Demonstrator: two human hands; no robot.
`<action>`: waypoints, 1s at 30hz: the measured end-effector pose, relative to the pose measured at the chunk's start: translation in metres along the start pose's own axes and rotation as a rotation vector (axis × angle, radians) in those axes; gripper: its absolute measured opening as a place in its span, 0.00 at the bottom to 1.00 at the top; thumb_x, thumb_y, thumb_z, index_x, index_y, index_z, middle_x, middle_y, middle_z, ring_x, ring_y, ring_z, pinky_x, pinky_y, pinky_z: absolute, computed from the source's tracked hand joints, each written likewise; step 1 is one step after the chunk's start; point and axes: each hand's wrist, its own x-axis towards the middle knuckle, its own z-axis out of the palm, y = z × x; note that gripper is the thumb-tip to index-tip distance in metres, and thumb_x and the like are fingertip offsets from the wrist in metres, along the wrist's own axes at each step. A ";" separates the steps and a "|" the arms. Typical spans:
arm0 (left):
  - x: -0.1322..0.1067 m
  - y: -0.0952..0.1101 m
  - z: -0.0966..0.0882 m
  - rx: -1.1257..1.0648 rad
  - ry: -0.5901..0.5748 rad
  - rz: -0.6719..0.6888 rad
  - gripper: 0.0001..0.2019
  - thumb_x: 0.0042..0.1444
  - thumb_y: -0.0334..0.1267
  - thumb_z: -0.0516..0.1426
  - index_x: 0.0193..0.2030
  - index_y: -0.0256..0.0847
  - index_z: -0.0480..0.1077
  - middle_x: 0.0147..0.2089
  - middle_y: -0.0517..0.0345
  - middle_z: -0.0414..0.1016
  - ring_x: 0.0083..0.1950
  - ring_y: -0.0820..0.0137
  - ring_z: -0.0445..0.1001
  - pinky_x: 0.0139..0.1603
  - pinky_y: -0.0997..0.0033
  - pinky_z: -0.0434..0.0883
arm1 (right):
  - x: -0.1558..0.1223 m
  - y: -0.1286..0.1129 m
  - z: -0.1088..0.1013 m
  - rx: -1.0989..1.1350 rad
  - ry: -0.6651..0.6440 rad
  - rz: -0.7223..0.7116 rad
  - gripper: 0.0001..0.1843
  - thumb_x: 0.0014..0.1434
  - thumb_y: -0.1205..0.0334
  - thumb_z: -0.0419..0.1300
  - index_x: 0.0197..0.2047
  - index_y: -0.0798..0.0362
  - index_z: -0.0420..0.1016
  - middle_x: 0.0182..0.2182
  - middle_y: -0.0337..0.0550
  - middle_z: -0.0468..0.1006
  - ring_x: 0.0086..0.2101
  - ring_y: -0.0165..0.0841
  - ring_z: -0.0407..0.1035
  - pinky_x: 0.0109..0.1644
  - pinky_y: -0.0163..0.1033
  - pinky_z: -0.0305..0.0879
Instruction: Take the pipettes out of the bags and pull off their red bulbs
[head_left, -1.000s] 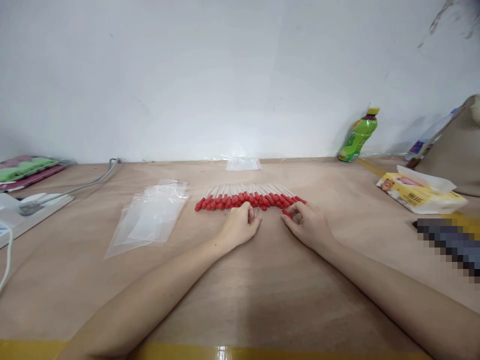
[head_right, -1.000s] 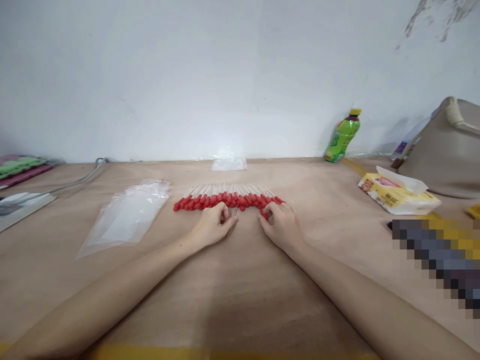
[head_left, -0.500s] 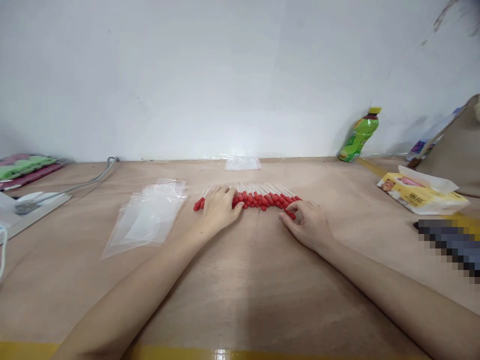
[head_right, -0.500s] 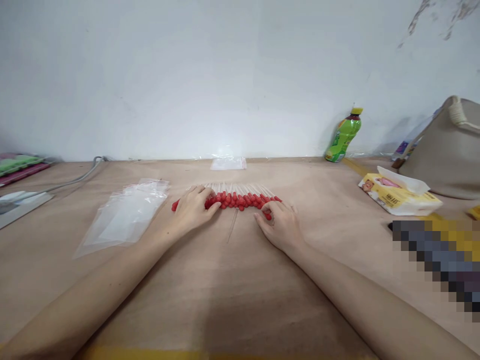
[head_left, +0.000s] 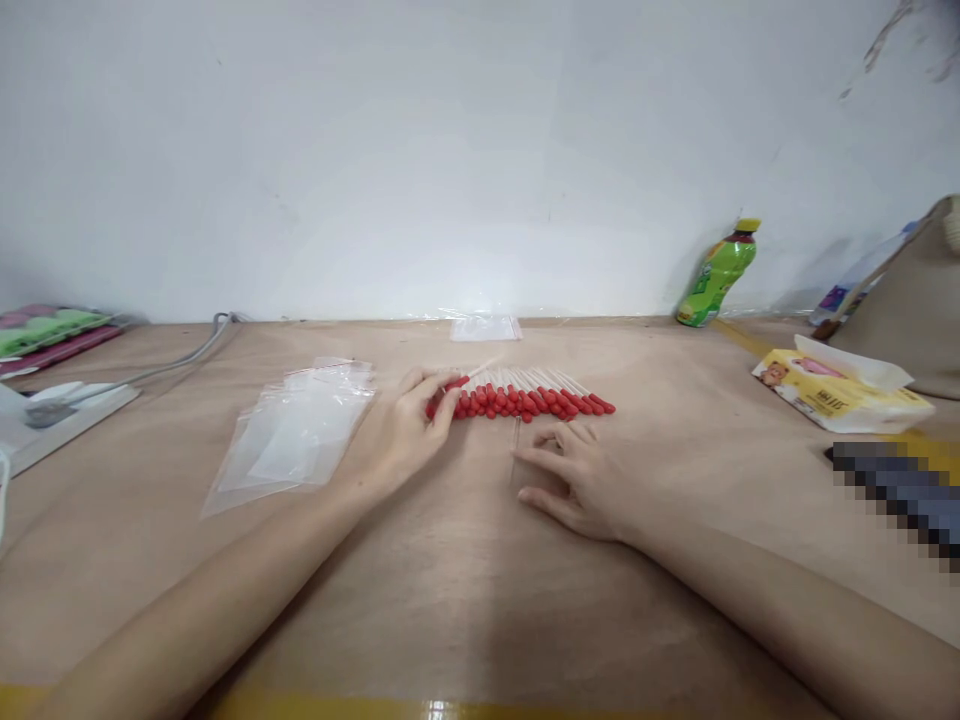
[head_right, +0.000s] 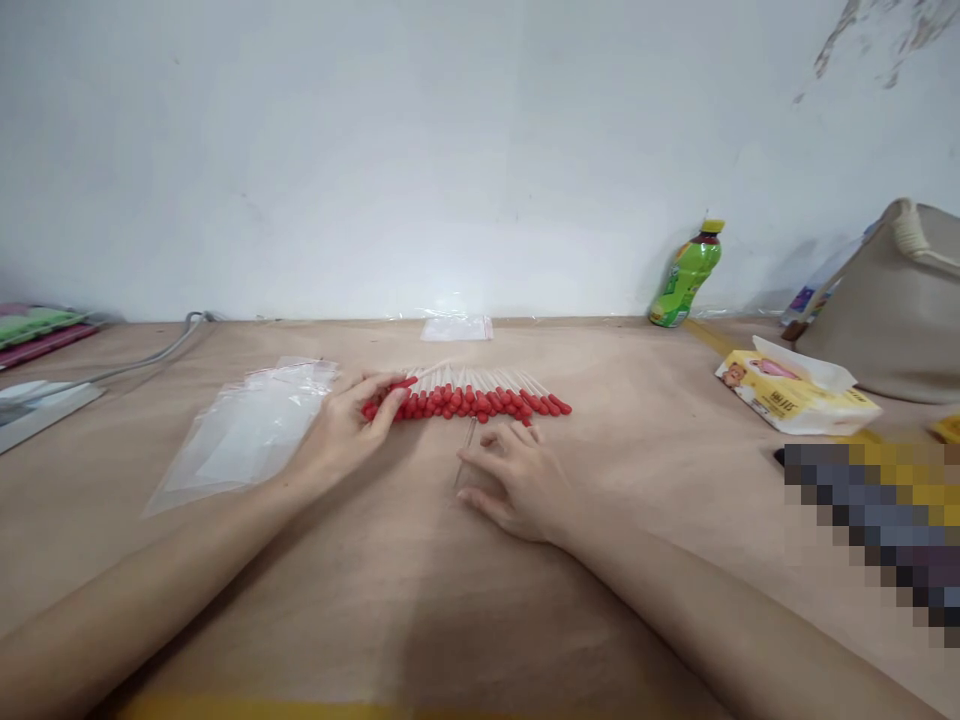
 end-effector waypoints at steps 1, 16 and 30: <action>-0.007 -0.006 0.001 -0.085 -0.007 -0.018 0.12 0.56 0.41 0.52 0.42 0.41 0.71 0.39 0.56 0.71 0.41 0.69 0.71 0.40 0.71 0.69 | 0.001 -0.005 0.000 0.008 -0.041 -0.017 0.21 0.54 0.48 0.56 0.50 0.45 0.69 0.47 0.49 0.68 0.45 0.40 0.61 0.47 0.47 0.56; -0.037 -0.033 0.012 -0.494 -0.137 -0.120 0.12 0.52 0.40 0.57 0.41 0.38 0.73 0.41 0.51 0.73 0.40 0.69 0.72 0.41 0.68 0.70 | -0.001 -0.001 0.010 0.060 0.255 0.111 0.25 0.55 0.54 0.56 0.54 0.52 0.62 0.47 0.52 0.67 0.48 0.40 0.61 0.51 0.48 0.58; -0.044 -0.019 0.012 -0.261 -0.246 0.297 0.12 0.56 0.37 0.54 0.47 0.40 0.70 0.43 0.50 0.71 0.44 0.68 0.70 0.45 0.66 0.70 | 0.009 -0.006 0.017 -0.093 0.178 -0.036 0.08 0.59 0.60 0.53 0.37 0.48 0.73 0.29 0.38 0.76 0.35 0.32 0.64 0.49 0.45 0.49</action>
